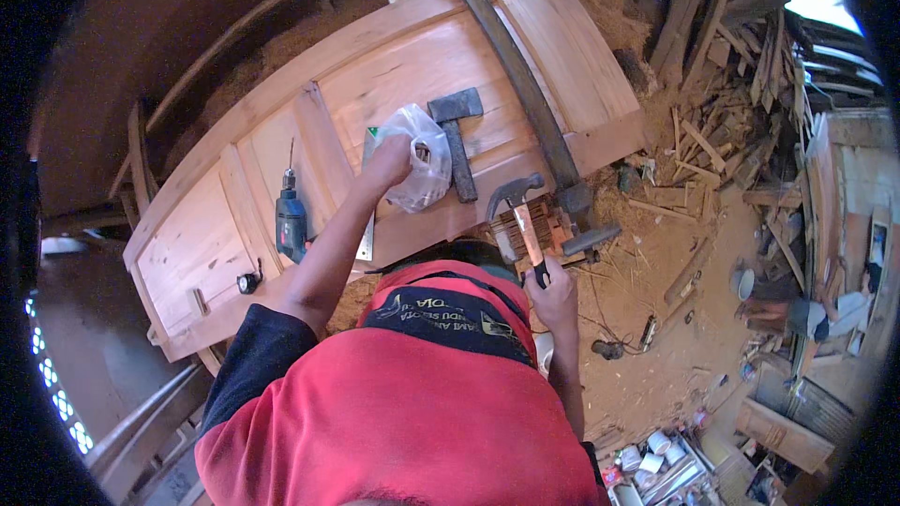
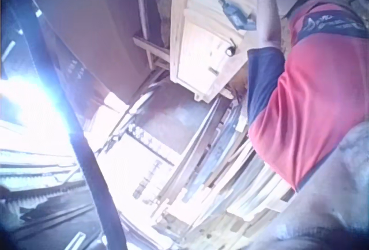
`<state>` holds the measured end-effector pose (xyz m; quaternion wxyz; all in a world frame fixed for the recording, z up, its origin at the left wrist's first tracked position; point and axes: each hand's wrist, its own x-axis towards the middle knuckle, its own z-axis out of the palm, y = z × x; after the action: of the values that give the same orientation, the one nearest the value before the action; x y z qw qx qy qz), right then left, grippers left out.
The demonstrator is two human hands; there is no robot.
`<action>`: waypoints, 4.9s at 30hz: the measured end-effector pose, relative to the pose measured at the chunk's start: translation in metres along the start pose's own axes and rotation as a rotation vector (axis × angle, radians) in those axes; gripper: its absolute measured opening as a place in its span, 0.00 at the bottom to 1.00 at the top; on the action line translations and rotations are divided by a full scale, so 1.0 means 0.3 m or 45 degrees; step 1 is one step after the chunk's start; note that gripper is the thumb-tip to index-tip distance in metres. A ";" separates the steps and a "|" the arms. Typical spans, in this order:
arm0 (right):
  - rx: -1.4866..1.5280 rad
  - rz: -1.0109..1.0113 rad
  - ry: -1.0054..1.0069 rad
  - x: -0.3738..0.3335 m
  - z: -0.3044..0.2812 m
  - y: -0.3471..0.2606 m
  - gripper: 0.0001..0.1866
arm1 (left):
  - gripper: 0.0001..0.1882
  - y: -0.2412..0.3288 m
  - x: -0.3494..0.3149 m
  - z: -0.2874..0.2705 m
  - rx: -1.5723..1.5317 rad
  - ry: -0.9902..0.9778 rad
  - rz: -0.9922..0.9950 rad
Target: The person constructs a wooden door by hand, using a hammer to drive nails into the wood and an electric drill to create holes, while securing the door panels with a large metal clamp.
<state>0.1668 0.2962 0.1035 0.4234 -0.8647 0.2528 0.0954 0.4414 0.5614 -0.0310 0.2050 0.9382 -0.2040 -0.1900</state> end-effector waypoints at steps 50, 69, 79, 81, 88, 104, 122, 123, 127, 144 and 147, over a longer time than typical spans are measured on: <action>0.748 0.241 0.429 0.077 -0.095 0.429 0.07 | 0.20 -0.010 -0.021 -0.268 -1.819 -0.281 -0.502; 0.700 -0.058 0.478 0.318 -0.018 0.202 0.13 | 0.20 0.838 0.039 0.206 -2.299 -1.083 -0.131; 0.789 0.165 0.652 0.294 -0.035 0.299 0.19 | 0.17 0.882 0.051 0.244 -1.341 -1.019 0.039; 0.733 0.181 0.623 0.294 -0.069 0.284 0.18 | 0.13 0.890 0.107 0.323 -1.332 -0.959 0.100; 0.539 0.341 0.797 0.267 -0.117 0.385 0.15 | 0.14 0.956 0.547 0.353 -0.821 0.118 0.568; 0.380 0.147 0.591 0.331 -0.396 0.403 0.16 | 0.11 0.935 0.630 0.437 -0.122 0.153 0.727; -0.167 -0.447 0.244 0.669 -0.504 0.545 0.16 | 0.11 0.711 0.259 0.283 -0.957 0.147 0.055; -0.087 -0.588 0.432 0.668 -0.481 0.566 0.15 | 0.13 0.714 0.229 0.271 -1.233 -0.127 -0.276; -0.411 -0.208 -0.123 0.696 -0.497 0.644 0.14 | 0.16 0.765 0.164 0.274 -1.487 -0.295 -0.410; -0.315 -0.220 -0.018 0.703 -0.488 0.650 0.16 | 0.15 0.783 0.150 0.261 -1.801 -0.488 -0.658; -0.448 -0.298 0.179 0.685 -0.478 0.640 0.17 | 0.14 0.787 0.168 0.263 -1.827 -0.458 -0.645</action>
<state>0.2359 0.0125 -0.0166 0.2554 -0.9533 0.1589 0.0277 0.3772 0.3173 -0.0020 0.6756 0.5491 0.1588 -0.4657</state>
